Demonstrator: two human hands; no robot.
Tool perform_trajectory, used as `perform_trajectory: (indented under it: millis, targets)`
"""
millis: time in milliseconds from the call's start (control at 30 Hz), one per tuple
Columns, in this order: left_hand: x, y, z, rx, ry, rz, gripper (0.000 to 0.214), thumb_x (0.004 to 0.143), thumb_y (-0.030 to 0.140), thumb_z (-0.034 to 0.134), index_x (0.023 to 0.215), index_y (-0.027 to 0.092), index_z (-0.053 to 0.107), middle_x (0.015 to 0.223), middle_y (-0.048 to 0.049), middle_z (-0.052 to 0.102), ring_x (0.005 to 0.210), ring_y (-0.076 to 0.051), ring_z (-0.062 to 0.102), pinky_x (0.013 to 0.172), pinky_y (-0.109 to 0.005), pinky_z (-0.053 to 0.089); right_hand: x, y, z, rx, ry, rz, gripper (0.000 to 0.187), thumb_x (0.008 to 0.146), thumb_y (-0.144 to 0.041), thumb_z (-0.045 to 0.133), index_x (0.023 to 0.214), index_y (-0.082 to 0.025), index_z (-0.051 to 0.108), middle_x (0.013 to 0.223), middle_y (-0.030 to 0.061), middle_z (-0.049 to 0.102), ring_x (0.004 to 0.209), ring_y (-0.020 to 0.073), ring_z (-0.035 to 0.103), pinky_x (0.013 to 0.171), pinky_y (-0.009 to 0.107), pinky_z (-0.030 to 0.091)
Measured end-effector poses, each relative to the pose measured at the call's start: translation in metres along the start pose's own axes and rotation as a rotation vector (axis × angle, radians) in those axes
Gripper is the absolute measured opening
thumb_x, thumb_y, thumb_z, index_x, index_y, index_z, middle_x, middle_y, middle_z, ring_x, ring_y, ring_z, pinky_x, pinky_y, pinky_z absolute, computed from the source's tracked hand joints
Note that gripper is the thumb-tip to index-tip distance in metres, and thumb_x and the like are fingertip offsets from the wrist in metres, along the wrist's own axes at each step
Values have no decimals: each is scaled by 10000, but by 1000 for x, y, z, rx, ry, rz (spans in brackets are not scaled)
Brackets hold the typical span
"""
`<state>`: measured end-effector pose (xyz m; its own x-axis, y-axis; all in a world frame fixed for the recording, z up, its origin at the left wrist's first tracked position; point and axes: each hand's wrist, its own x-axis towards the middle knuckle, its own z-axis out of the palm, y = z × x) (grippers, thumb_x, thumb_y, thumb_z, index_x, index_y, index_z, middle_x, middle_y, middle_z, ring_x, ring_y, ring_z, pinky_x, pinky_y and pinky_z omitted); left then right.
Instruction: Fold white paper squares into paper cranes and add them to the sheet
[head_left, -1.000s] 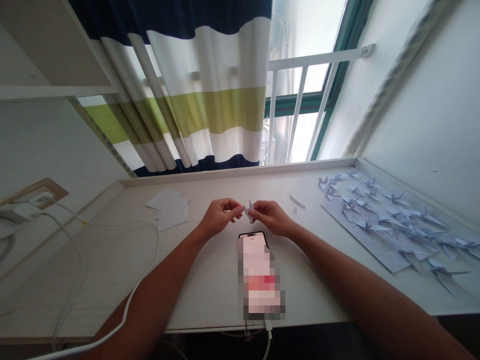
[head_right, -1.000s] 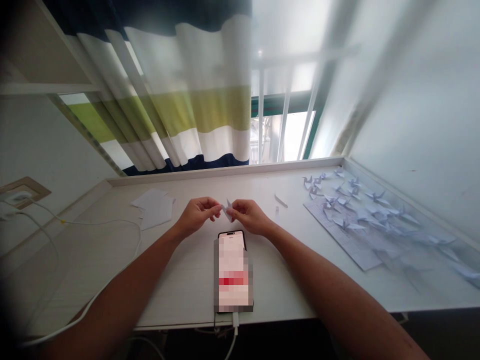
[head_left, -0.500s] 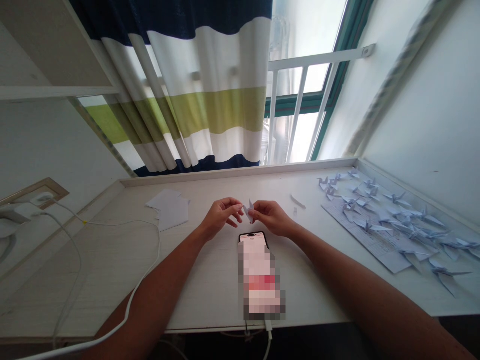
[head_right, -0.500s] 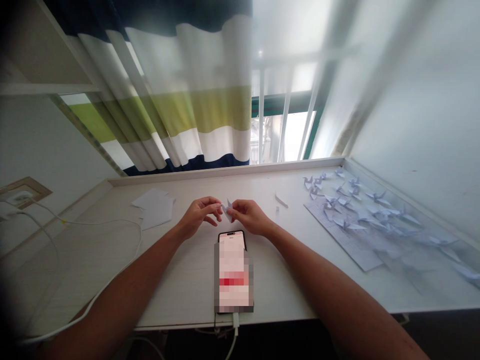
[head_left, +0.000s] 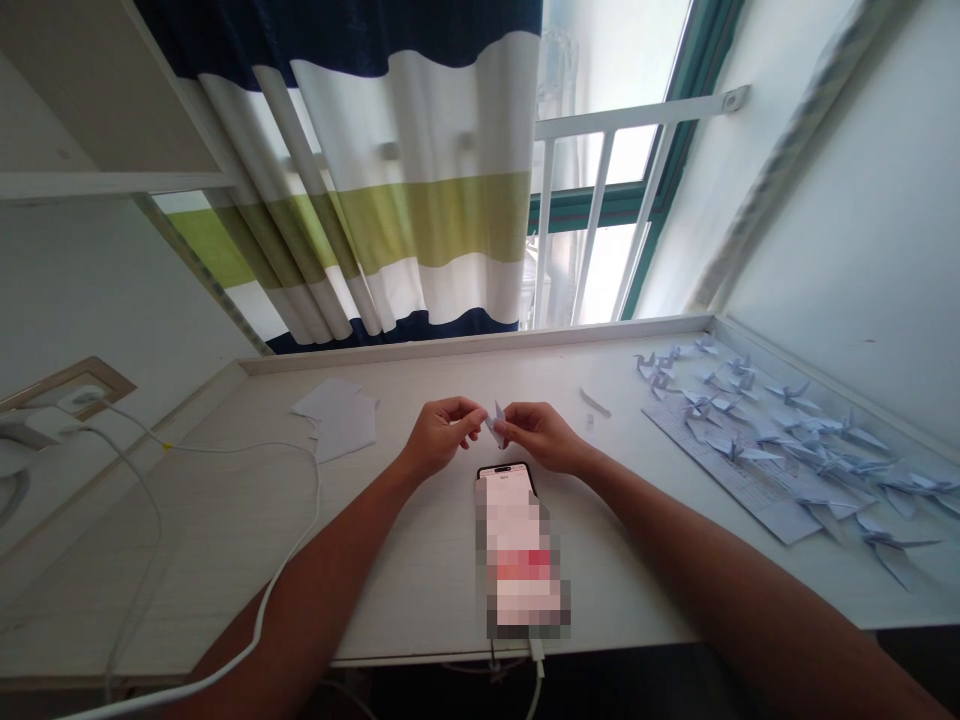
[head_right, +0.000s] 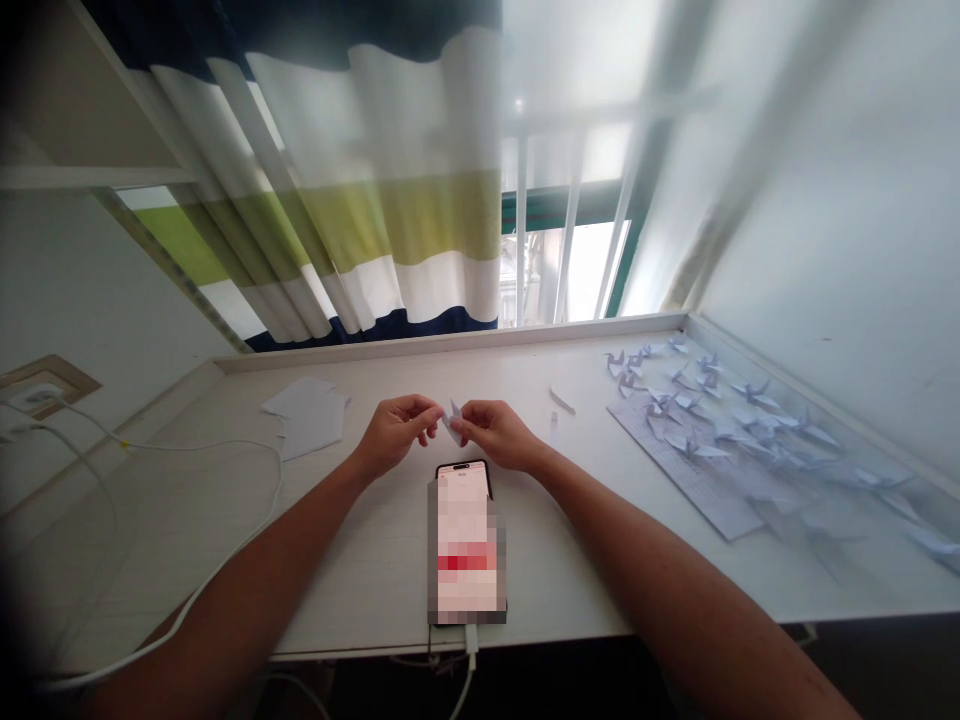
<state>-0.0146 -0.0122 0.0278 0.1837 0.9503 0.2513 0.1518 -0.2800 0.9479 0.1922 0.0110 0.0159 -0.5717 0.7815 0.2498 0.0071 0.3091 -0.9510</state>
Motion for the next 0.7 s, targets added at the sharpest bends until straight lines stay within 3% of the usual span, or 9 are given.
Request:
perform_trajectory:
  millis: [167, 433, 700]
  targets:
    - [-1, -8, 3, 87, -3, 79, 253, 886, 396, 659, 798, 159, 657, 631, 2, 625, 559, -112, 587, 536, -231, 465, 0, 0, 0, -51, -17, 12, 350, 872, -502, 694, 774, -167, 674, 740, 42, 689, 702, 168, 623, 668, 303, 493]
    - [-4, -13, 10, -1, 19, 67, 356, 949, 479, 542, 900, 152, 672, 687, -4, 607, 548, -108, 569, 508, -233, 458, 0, 1, 0, -5, -2, 25, 355, 871, -495, 697, 781, -153, 672, 729, 37, 682, 684, 159, 613, 674, 300, 491]
    - [-5, -9, 10, 39, 14, 25, 269, 877, 406, 660, 787, 152, 652, 592, 13, 601, 519, -101, 547, 523, -226, 452, 0, 1, 1, -4, -8, 31, 361, 855, -501, 712, 754, -158, 667, 710, 24, 671, 667, 147, 593, 643, 279, 463]
